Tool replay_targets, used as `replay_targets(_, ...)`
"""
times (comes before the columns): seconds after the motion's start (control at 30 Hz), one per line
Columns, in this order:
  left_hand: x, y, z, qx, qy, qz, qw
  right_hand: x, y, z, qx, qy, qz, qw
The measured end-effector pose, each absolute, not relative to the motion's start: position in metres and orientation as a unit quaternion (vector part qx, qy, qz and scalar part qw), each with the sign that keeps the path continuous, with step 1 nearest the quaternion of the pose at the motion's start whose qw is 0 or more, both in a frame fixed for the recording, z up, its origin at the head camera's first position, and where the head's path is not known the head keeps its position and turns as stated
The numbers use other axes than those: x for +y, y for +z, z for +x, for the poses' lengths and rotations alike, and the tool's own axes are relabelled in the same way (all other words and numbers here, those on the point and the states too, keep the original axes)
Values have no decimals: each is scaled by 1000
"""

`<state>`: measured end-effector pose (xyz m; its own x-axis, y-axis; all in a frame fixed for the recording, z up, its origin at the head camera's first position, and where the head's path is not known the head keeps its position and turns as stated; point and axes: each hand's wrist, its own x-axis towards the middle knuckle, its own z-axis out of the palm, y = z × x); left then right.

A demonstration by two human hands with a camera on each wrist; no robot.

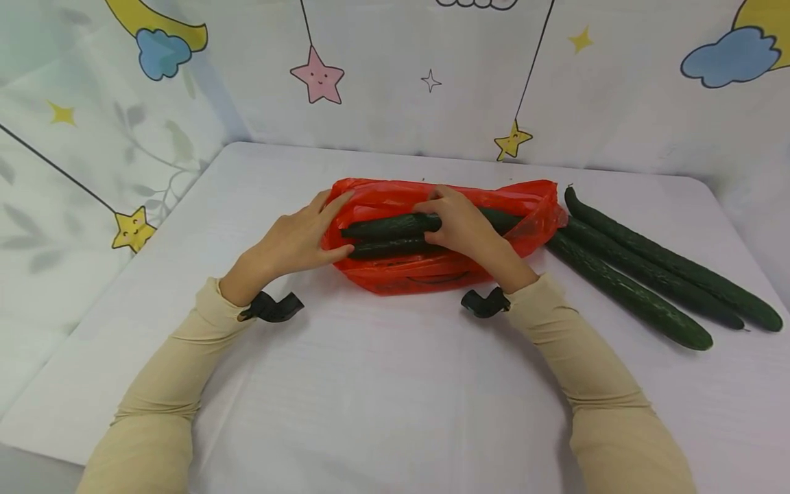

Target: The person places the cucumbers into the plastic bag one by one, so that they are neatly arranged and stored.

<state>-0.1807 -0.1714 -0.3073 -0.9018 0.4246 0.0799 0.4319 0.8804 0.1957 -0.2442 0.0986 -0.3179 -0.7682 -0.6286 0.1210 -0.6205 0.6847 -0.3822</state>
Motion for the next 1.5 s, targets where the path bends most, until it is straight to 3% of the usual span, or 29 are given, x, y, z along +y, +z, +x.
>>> replay_targets(0.4,-169,-306,-180,-971,-104,-216,12,103,-319,-248,916,-219,-333,38)
replay_targets(0.77,-169,-308,-178,-971,-101,-216,9,112,-318,-244,918,-225,-325,32)
replay_targets(1.5,-168,-306,-179,-971,-102,-215,6,132,-315,-231,912,-260,-316,-41)
